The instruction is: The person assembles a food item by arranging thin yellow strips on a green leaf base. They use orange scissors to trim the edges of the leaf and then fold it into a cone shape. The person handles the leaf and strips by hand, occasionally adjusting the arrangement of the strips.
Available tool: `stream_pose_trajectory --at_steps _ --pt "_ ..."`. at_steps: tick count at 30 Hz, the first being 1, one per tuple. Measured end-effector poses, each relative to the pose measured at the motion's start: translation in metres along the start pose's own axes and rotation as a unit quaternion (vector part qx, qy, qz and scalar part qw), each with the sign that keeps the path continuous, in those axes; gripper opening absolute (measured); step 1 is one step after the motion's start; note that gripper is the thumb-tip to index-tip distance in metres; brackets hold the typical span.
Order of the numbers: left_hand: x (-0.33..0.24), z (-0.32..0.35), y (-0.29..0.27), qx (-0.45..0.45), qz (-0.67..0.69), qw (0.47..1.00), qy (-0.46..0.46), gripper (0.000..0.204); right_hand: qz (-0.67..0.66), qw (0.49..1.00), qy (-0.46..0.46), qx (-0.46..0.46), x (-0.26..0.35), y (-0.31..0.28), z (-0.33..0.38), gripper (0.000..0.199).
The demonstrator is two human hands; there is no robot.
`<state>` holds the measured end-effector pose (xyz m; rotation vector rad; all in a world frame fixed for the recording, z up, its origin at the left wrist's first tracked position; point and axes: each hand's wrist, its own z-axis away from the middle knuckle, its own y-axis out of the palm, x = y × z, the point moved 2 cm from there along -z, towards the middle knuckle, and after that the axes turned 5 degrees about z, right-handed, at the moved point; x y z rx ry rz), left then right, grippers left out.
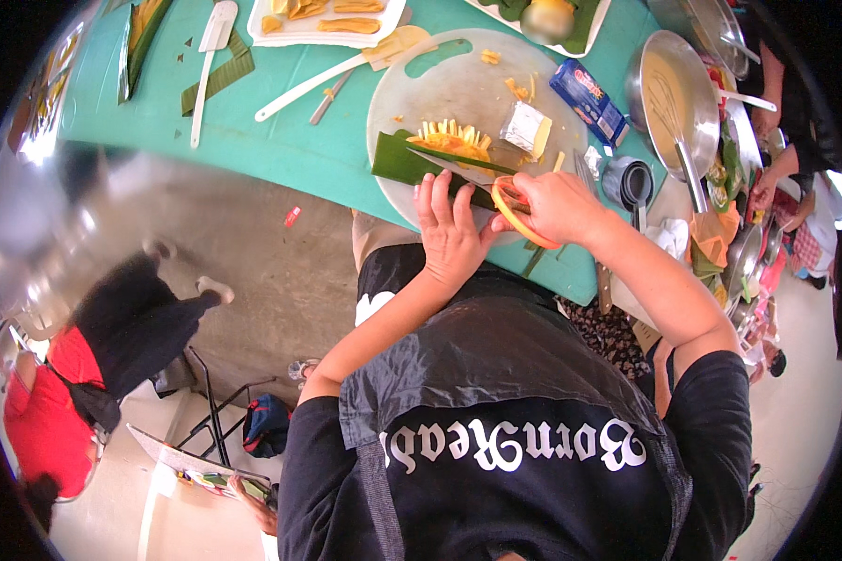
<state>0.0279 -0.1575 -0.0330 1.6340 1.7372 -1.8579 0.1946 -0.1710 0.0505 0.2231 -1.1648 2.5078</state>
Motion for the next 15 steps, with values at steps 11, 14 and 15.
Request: stream_pose_trajectory --at_steps 11,14,15 --pt "0.002 0.000 0.001 -0.004 -0.013 1.000 0.014 0.063 -0.010 0.998 -0.011 -0.059 0.001 0.006 -0.009 0.064" --pt "0.002 0.001 0.002 -0.010 -0.012 1.000 0.012 0.064 -0.009 0.999 -0.007 -0.039 0.005 0.000 -0.012 0.063" --pt "0.002 0.001 0.002 -0.013 -0.010 1.000 0.011 0.065 -0.007 0.999 -0.006 -0.040 0.005 0.001 -0.013 0.063"
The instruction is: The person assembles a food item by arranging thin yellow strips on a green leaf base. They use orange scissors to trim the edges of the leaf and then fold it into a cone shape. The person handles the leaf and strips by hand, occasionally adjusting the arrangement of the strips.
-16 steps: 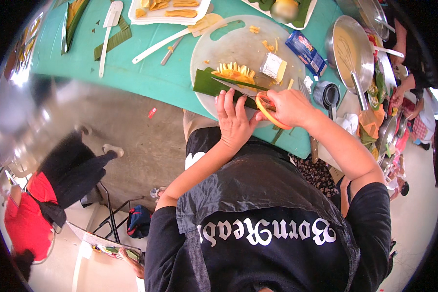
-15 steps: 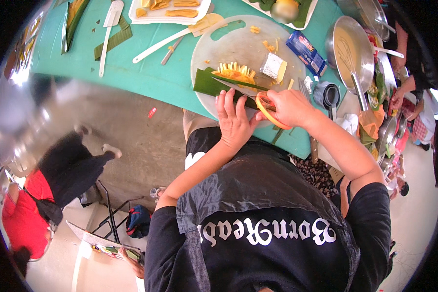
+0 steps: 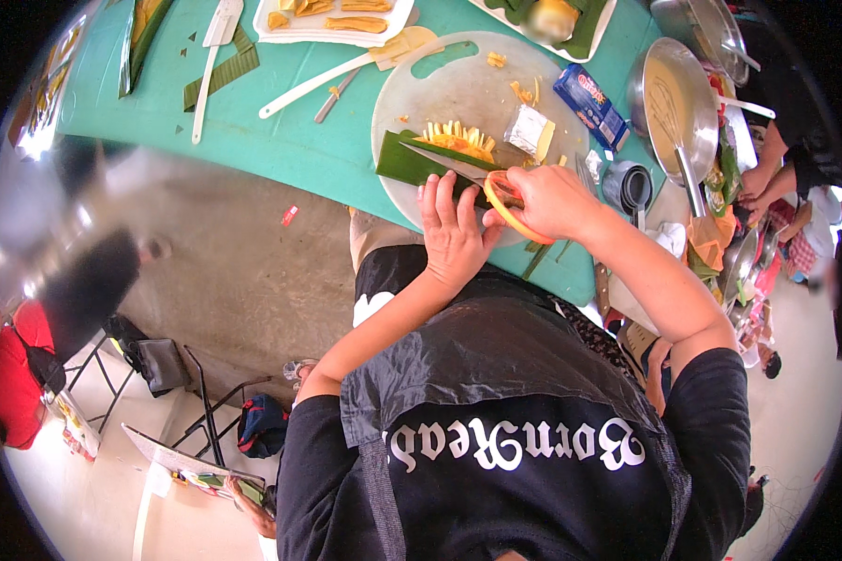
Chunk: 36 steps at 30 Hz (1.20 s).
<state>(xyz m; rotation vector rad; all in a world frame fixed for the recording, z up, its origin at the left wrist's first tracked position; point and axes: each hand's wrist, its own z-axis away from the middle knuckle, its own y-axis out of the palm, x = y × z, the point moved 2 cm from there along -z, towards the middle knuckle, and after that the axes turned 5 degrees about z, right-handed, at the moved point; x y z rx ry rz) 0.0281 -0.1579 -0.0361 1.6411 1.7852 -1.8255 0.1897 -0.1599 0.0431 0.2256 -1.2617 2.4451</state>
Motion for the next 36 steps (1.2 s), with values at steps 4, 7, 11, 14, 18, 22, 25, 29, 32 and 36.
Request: stream_pose_trajectory --at_steps 4,7,11,14,18,22,25,29,32,36 --pt "0.000 0.000 -0.002 0.003 0.006 1.000 -0.010 0.061 0.007 1.000 -0.002 -0.002 0.002 -0.001 -0.004 0.063" --pt "0.000 0.000 -0.002 0.004 0.011 1.000 -0.014 0.064 0.009 1.000 0.004 0.007 0.004 -0.004 -0.006 0.064" --pt "0.001 0.000 -0.002 0.007 0.016 1.000 -0.015 0.065 0.019 1.000 0.009 0.008 0.006 -0.009 -0.007 0.066" --pt "0.001 0.001 -0.002 0.009 0.015 1.000 -0.017 0.065 0.030 0.999 0.006 0.024 0.005 -0.015 -0.007 0.067" --pt "0.001 0.000 -0.002 0.005 0.010 1.000 -0.017 0.064 0.032 0.999 -0.007 0.016 0.005 -0.017 -0.009 0.067" --pt "0.002 0.000 -0.003 -0.004 0.009 1.000 -0.010 0.062 0.043 0.999 -0.009 0.022 0.007 -0.017 -0.013 0.067" --pt "0.001 -0.001 -0.004 -0.007 0.012 1.000 -0.004 0.061 0.041 0.999 -0.007 0.032 0.010 -0.019 -0.017 0.068" --pt "0.003 -0.001 -0.003 -0.001 0.017 1.000 0.003 0.067 0.050 0.998 -0.010 0.037 0.011 -0.019 -0.019 0.068" --pt "0.002 -0.001 -0.003 0.002 0.017 1.000 0.002 0.069 0.054 0.997 -0.008 0.060 0.010 -0.021 -0.021 0.070" --pt "0.002 -0.002 -0.003 -0.003 0.019 1.000 0.001 0.068 0.051 0.998 -0.019 0.028 0.005 -0.019 -0.025 0.065"
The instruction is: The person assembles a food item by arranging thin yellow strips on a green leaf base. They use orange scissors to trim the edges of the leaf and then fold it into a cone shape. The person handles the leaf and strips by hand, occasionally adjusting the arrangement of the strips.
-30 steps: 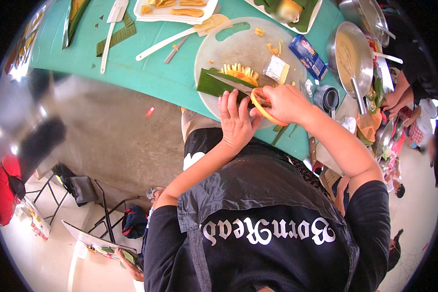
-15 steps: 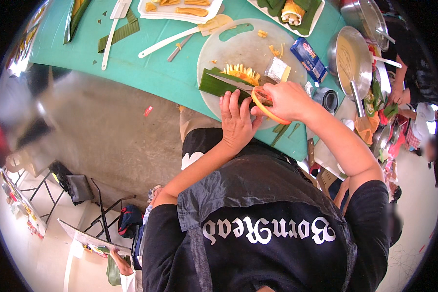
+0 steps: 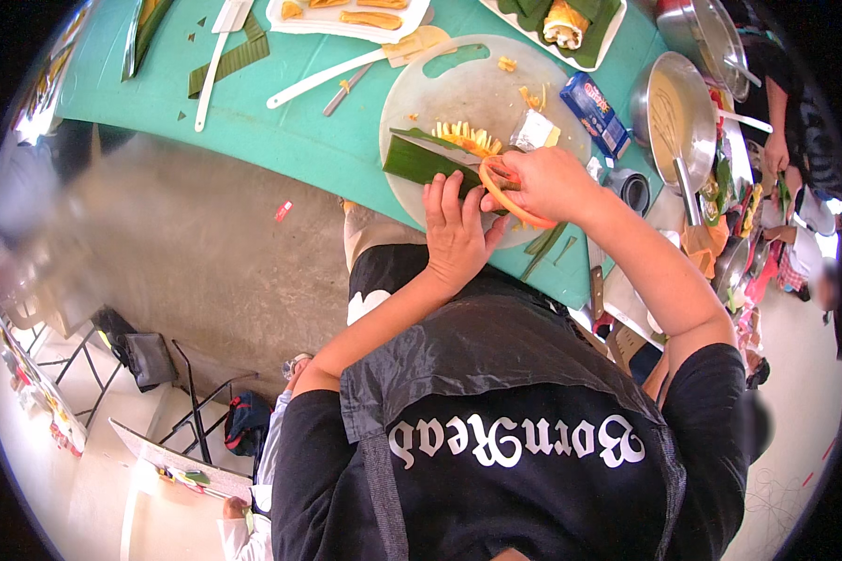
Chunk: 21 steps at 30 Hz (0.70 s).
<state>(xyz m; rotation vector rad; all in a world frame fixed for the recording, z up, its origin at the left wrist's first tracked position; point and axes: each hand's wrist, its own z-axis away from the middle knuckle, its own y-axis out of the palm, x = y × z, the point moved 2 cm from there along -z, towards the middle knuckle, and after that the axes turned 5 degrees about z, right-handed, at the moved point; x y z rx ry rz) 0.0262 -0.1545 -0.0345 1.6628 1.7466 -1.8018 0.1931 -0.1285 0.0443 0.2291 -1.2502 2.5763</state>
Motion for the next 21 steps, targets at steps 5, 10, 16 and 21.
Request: stream_pose_trajectory --at_steps 5,10,16,21 --pt "0.000 0.000 -0.001 0.011 0.004 1.000 0.002 0.066 0.001 0.997 0.032 -0.065 -0.003 -0.018 -0.013 0.063" --pt "-0.003 -0.003 -0.007 0.027 0.008 1.000 -0.003 0.065 -0.124 0.968 0.054 -0.211 -0.013 -0.049 -0.008 0.053" --pt "-0.008 -0.016 -0.024 0.056 -0.025 0.998 0.006 0.053 -0.366 0.900 0.068 -0.227 -0.030 -0.035 0.020 0.054" --pt "-0.002 -0.025 -0.035 0.093 -0.068 0.993 0.021 0.044 -0.416 0.858 0.105 -0.283 -0.021 0.004 0.038 0.039"
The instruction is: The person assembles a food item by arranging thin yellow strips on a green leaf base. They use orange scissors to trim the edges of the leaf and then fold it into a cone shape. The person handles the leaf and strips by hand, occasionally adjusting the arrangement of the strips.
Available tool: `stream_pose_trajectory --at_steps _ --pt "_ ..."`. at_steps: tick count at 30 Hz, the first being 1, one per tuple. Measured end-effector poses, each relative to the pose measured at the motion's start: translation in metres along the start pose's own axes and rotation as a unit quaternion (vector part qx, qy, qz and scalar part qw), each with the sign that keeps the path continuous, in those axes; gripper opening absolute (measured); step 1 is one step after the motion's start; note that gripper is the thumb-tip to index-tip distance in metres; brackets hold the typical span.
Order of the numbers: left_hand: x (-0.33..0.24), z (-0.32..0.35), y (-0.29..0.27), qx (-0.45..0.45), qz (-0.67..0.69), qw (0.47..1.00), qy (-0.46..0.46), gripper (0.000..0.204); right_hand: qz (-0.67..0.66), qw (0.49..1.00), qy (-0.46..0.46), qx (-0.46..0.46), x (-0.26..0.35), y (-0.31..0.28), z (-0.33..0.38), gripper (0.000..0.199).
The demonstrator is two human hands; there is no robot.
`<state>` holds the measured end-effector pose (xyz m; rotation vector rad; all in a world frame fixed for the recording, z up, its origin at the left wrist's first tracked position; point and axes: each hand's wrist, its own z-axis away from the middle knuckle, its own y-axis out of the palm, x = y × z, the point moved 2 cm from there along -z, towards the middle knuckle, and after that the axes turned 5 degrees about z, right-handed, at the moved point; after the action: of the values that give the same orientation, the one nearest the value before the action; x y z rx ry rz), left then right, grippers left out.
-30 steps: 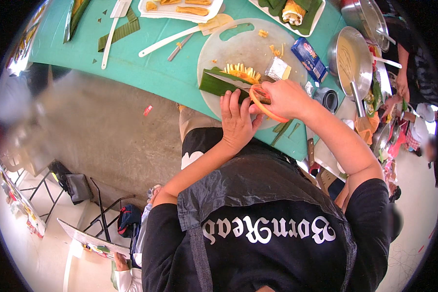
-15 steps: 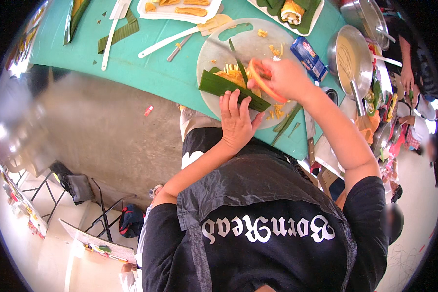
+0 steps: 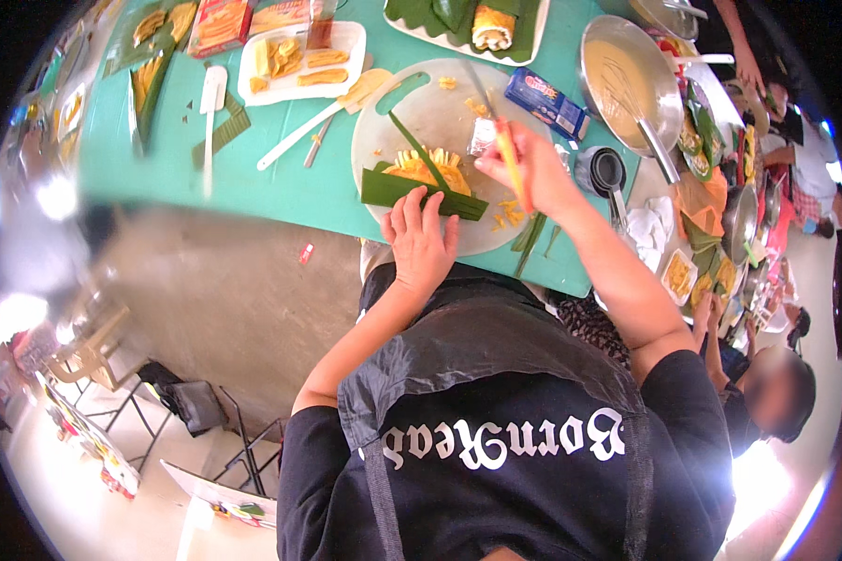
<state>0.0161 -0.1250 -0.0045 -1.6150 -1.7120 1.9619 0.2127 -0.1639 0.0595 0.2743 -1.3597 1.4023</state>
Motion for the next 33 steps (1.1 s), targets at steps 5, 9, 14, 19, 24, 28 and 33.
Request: stream_pose_trajectory --at_steps 5,9,14,19,24,28,33 --pt "0.004 -0.002 -0.008 0.033 -0.009 0.999 0.034 0.044 -0.014 0.997 -0.044 -0.066 0.020 0.046 -0.033 0.036" --pt "0.004 0.000 -0.013 0.069 -0.034 0.995 0.057 0.047 0.201 0.978 -0.045 -0.043 0.028 0.072 -0.060 0.037" --pt "0.010 0.001 -0.016 0.087 -0.044 0.991 0.091 0.047 0.194 0.980 -0.007 -0.044 0.021 0.089 -0.072 0.038" --pt "0.015 -0.008 -0.020 0.092 -0.054 0.987 0.122 0.043 0.140 0.984 -0.035 -0.104 0.039 0.062 -0.075 0.039" --pt "0.025 -0.021 -0.020 0.079 -0.070 0.981 0.165 0.039 0.141 0.963 -0.075 -0.215 0.069 0.009 -0.078 0.037" --pt "0.028 -0.033 -0.020 0.074 -0.073 0.974 0.202 0.039 0.185 0.948 -0.052 -0.255 0.070 -0.018 -0.065 0.037" --pt "0.027 -0.038 -0.022 0.076 -0.066 0.968 0.230 0.039 0.059 0.959 0.004 -0.277 0.028 -0.016 -0.007 0.033"
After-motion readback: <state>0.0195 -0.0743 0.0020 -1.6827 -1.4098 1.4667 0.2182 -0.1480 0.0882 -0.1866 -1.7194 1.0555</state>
